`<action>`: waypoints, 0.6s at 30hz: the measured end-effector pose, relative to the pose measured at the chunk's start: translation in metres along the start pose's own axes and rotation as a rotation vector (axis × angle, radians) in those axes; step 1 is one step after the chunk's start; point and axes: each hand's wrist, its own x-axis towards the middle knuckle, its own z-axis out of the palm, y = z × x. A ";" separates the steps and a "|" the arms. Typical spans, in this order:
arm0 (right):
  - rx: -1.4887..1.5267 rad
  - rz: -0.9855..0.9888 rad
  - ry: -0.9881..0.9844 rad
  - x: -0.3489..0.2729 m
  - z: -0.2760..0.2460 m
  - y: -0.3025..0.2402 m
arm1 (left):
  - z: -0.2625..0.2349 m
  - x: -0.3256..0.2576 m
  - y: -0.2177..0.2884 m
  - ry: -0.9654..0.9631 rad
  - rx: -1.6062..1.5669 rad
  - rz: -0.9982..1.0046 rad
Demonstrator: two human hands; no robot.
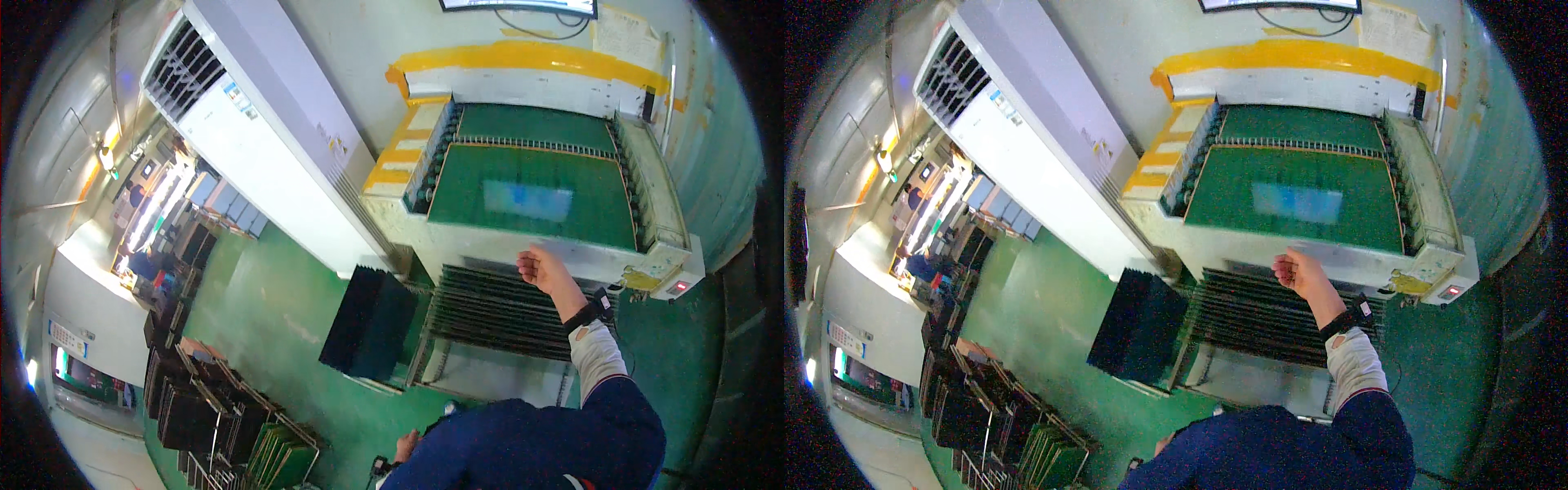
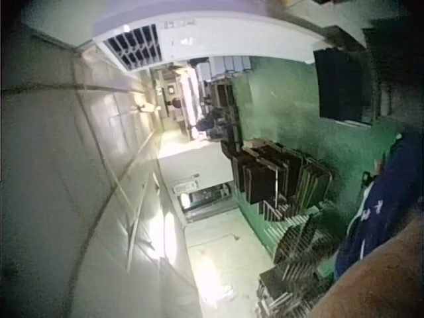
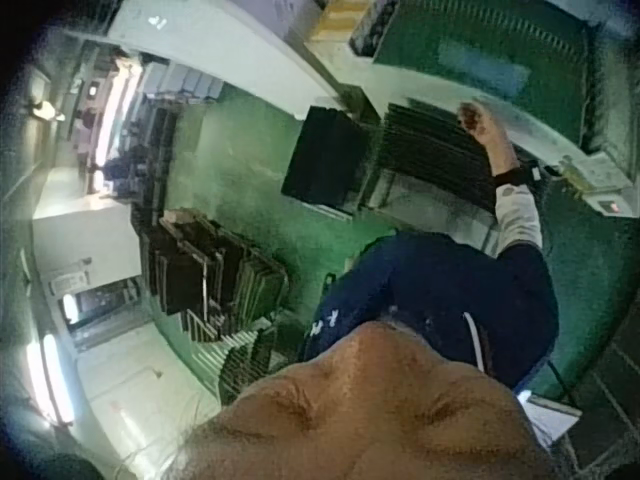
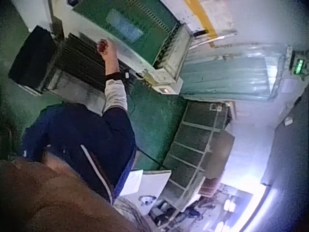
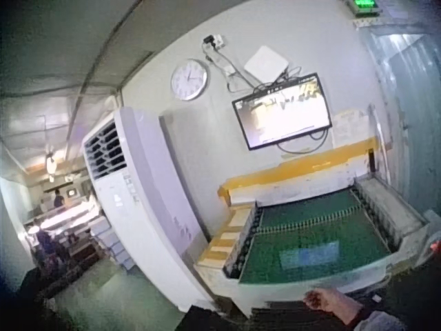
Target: The recorder picks up circuit boards from a rack and places them onto a conveyor or processing machine.
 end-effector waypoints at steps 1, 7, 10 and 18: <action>-0.073 0.038 0.007 -0.008 0.006 0.009 | 0.002 -0.002 -0.002 -0.007 0.028 0.043; -0.572 0.075 0.002 -0.063 0.028 0.092 | 0.000 -0.006 0.007 0.025 -0.586 -0.187; -0.896 -0.121 -0.085 -0.075 0.011 0.143 | -0.038 0.000 0.042 -0.124 -0.798 -0.563; -1.505 -0.567 -0.073 -0.118 0.019 0.171 | -0.021 -0.001 0.027 -0.053 -0.809 -0.489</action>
